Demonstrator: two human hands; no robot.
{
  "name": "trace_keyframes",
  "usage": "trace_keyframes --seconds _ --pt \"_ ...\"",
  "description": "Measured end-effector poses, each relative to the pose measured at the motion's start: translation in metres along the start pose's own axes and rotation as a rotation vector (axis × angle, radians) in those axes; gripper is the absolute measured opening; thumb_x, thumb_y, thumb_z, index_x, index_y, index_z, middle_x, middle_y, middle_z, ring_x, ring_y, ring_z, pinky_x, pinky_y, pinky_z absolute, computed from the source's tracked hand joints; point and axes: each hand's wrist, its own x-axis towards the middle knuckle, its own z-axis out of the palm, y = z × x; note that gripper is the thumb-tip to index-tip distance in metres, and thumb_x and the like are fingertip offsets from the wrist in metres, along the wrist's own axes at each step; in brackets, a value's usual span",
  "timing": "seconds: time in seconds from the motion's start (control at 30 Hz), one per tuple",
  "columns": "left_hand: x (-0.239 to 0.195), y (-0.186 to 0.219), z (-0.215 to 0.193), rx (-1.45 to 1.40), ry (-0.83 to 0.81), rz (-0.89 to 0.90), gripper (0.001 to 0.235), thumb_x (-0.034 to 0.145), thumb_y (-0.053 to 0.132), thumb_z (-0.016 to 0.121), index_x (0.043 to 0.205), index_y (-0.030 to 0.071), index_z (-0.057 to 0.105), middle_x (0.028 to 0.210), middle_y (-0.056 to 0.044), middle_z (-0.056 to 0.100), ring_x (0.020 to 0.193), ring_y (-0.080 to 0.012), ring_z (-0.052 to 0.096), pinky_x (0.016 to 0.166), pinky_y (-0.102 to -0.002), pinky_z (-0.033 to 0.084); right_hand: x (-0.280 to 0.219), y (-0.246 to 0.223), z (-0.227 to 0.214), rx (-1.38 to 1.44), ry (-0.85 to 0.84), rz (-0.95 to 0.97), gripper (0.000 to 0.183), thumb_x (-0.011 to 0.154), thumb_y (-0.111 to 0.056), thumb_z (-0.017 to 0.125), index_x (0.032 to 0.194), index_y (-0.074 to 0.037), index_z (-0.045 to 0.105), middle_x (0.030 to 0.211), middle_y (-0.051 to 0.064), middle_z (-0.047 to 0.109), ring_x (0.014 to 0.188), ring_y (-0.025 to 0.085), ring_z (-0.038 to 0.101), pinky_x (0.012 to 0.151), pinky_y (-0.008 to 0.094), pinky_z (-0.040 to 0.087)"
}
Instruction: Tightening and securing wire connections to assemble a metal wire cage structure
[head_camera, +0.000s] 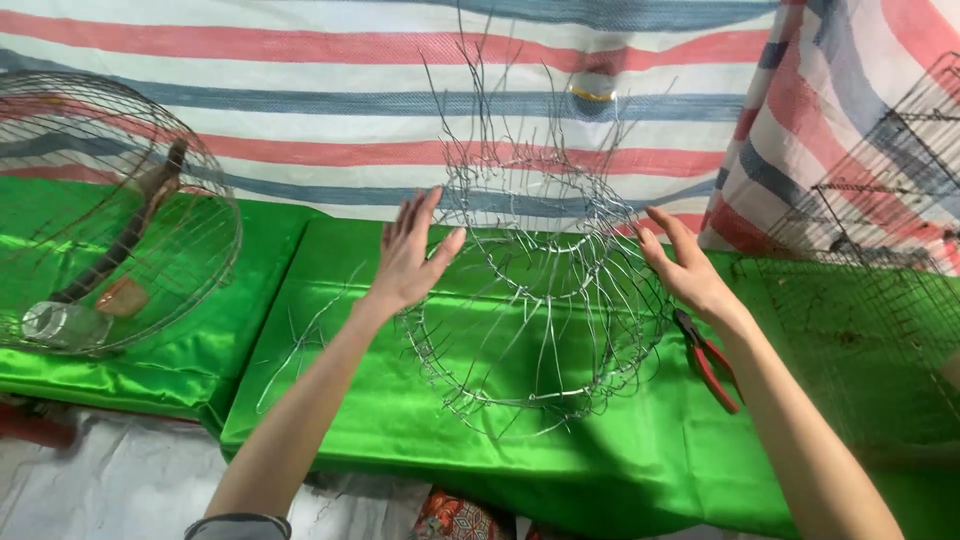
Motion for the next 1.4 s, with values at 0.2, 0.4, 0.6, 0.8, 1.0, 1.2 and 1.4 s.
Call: trace_keyframes --seconds 0.2,0.4,0.6,0.8,1.0,1.2,1.4 --pt "-0.002 -0.018 0.011 -0.171 0.004 0.054 0.084 0.099 0.066 0.038 0.161 0.011 0.021 0.162 -0.031 0.021 0.149 -0.0521 0.02 0.114 -0.078 0.015 0.001 -0.004 0.006 0.01 -0.009 -0.011 0.081 0.096 -0.066 0.05 0.16 -0.02 0.035 0.159 0.033 0.026 0.149 0.053 0.02 0.121 0.07 0.016" --pt "0.0 -0.025 0.016 -0.16 0.027 0.078 0.082 0.101 0.064 0.035 0.16 0.01 0.022 0.161 -0.031 0.023 0.147 -0.052 0.025 0.113 -0.077 0.02 0.006 0.001 0.003 -0.05 0.03 -0.036 0.081 0.097 -0.065 0.051 0.16 -0.016 0.035 0.156 0.038 0.024 0.147 0.056 0.02 0.118 0.072 0.018" --pt "-0.006 -0.017 0.006 -0.106 0.013 0.085 0.083 0.101 0.064 0.031 0.159 0.005 0.024 0.159 -0.032 0.026 0.146 -0.0519 0.029 0.113 -0.077 0.021 -0.034 -0.067 -0.001 -0.093 0.072 -0.264 0.078 0.098 -0.052 0.057 0.158 -0.008 0.035 0.153 0.042 0.024 0.141 0.064 0.024 0.11 0.079 0.022" --pt "-0.008 0.0 -0.011 -0.101 0.012 0.044 0.081 0.101 0.057 0.04 0.158 0.002 0.023 0.159 -0.033 0.026 0.146 -0.0514 0.03 0.112 -0.077 0.021 -0.053 -0.096 0.012 -0.24 -0.03 -0.504 0.071 0.091 -0.032 0.069 0.153 -0.009 0.044 0.15 0.046 0.025 0.136 0.069 0.027 0.105 0.081 0.027" --pt "-0.022 0.051 -0.008 -0.119 0.14 0.265 0.078 0.101 0.045 0.052 0.157 -0.001 0.022 0.157 -0.033 0.026 0.148 -0.0521 0.026 0.116 -0.071 0.019 -0.03 -0.074 0.021 -0.375 -0.014 -0.573 0.057 0.091 -0.042 0.071 0.14 -0.016 0.058 0.158 0.035 0.025 0.143 0.064 0.024 0.109 0.076 0.027" --pt "-0.014 0.049 0.004 -0.196 0.126 0.157 0.085 0.099 0.049 0.047 0.158 -0.004 0.015 0.159 -0.034 0.027 0.149 -0.0476 0.027 0.12 -0.066 0.017 -0.019 -0.067 0.027 -0.385 -0.01 -0.608 0.042 0.091 -0.041 0.073 0.126 -0.019 0.065 0.157 0.031 0.03 0.143 0.061 0.027 0.11 0.074 0.029" --pt "0.0 0.016 0.032 0.024 0.146 0.063 0.076 0.095 0.038 0.054 0.155 0.0 0.028 0.158 -0.027 0.032 0.149 -0.0459 0.026 0.116 -0.072 0.015 0.012 -0.042 0.05 -0.321 0.063 -0.784 0.024 0.091 -0.025 0.075 0.103 -0.013 0.059 0.145 0.022 0.045 0.14 0.054 0.039 0.112 0.065 0.036"
